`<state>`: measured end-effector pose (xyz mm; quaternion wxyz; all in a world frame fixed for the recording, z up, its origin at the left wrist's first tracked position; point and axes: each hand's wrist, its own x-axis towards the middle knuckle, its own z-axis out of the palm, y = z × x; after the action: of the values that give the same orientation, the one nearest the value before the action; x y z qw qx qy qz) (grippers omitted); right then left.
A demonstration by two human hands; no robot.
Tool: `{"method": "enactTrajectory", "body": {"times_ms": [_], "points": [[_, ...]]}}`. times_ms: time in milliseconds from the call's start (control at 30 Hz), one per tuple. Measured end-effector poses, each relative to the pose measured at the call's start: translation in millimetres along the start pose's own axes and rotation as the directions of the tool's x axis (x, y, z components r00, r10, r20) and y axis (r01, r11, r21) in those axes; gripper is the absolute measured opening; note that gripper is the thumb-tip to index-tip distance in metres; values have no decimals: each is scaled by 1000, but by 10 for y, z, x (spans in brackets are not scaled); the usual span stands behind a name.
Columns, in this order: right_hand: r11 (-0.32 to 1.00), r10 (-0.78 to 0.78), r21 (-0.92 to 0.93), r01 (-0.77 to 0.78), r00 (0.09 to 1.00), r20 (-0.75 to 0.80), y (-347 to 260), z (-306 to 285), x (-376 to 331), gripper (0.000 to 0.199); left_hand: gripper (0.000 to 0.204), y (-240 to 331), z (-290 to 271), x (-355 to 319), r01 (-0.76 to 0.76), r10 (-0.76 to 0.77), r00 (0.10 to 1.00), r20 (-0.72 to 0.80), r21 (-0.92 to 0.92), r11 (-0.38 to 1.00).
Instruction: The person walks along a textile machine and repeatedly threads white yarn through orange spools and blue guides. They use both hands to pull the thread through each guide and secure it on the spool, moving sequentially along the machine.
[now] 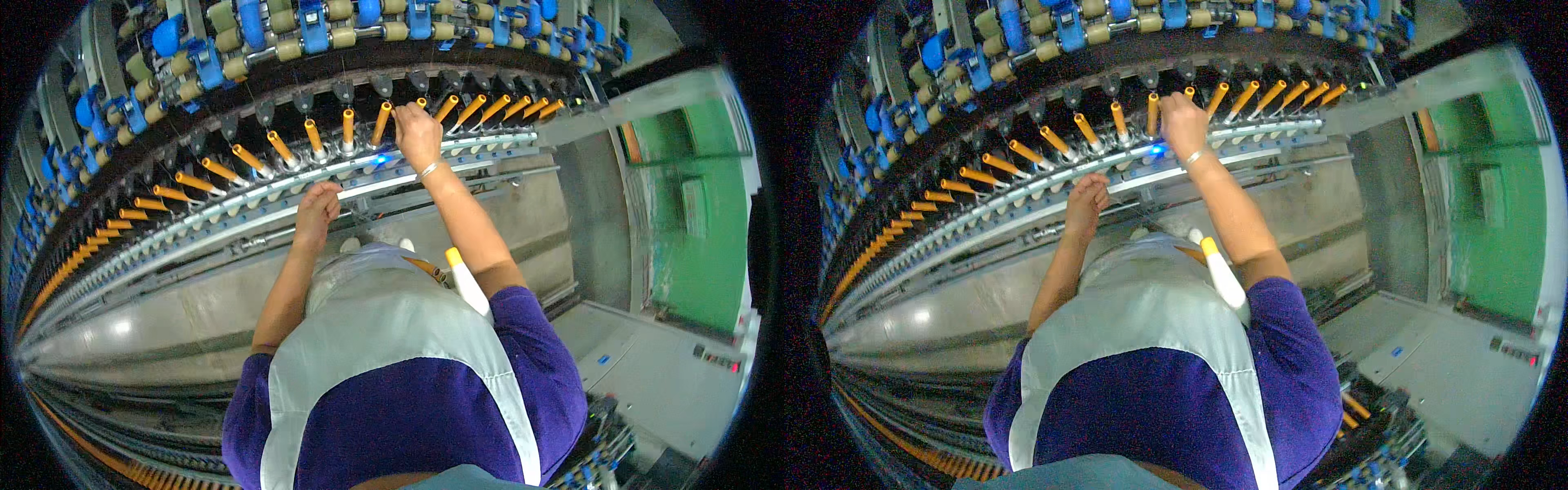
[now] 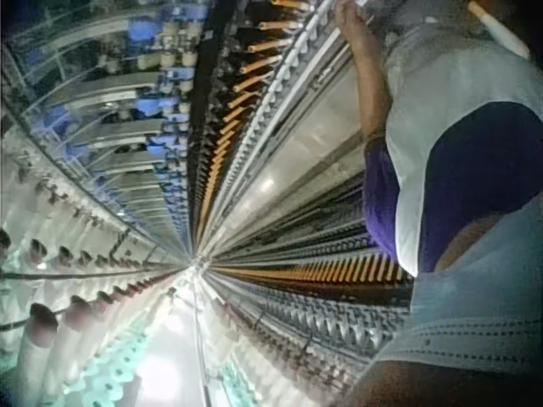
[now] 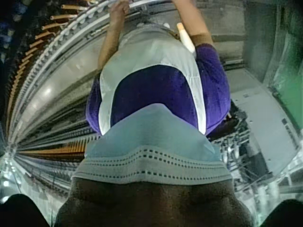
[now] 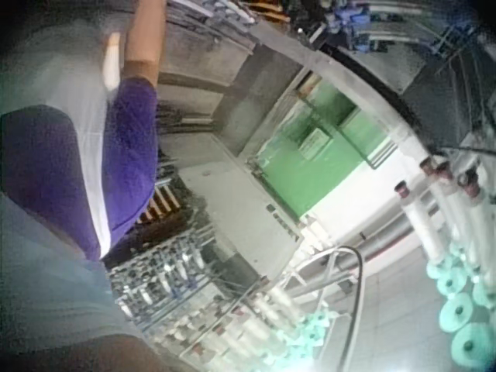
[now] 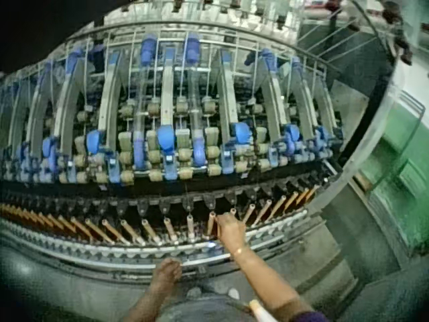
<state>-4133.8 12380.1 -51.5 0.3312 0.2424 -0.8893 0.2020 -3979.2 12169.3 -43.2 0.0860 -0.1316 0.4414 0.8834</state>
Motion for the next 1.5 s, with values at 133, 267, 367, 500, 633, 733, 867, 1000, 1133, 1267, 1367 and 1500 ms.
{"method": "enactTrajectory", "body": {"times_ms": [133, 267, 367, 500, 633, 733, 867, 1000, 1133, 1267, 1367, 1500], "points": [[958, 224, -285, -7, 639, 736, 515, -2, -1501, 10, 12, -160, 163, 40, -117, 115, 993, -33, -69, 991], [922, 386, -380, -71, 235, 892, 900, -320, -2385, 38, 14, -335, 226, 178, -43, 37, 984, -176, -29, 999], [966, 247, -184, -183, 423, 872, 718, -400, -1880, 83, 12, -471, 347, 392, -51, 69, 970, -233, 85, 995], [424, -91, 799, -427, 857, 507, -22, -478, -864, 80, 17, -589, 458, 625, -42, 155, 956, -251, 402, 915], [926, 106, 207, -316, 742, 662, 117, -665, -574, 26, 22, -542, 264, 591, -140, 334, 943, 18, 928, 344], [823, -61, 376, -426, 593, 803, 439, -545, -683, 14, 18, -500, 13, 470, -180, 310, 939, 152, 982, 64], [831, -26, 469, -299, 821, 570, 352, -64, -795, 11, 11, -545, -409, 334, -172, 430, 900, 64, 961, 217], [910, 28, 313, -272, 794, 608, 75, 404, -673, 8, 12, -748, -567, 408, -109, 536, 841, -68, 950, 292], [794, 68, 472, -384, 827, 558, 106, 717, -517, 10, 12, -873, -597, 513, 39, 434, 882, -184, 946, 320], [829, 59, 388, -403, 753, 656, 85, 740, -525, 9, 11, -738, -753, 486, -107, 416, 906, -72, 914, 392], [932, 183, 81, -354, 650, 737, -100, 519, -664, 5, 9, -672, -698, 542, 2, 630, 767, -118, 983, 182], [946, 67, 191, -263, 733, 677, -232, 230, -828, 2, 7, -598, -828, 693, 97, 559, 804, -202, 972, 213]]}}
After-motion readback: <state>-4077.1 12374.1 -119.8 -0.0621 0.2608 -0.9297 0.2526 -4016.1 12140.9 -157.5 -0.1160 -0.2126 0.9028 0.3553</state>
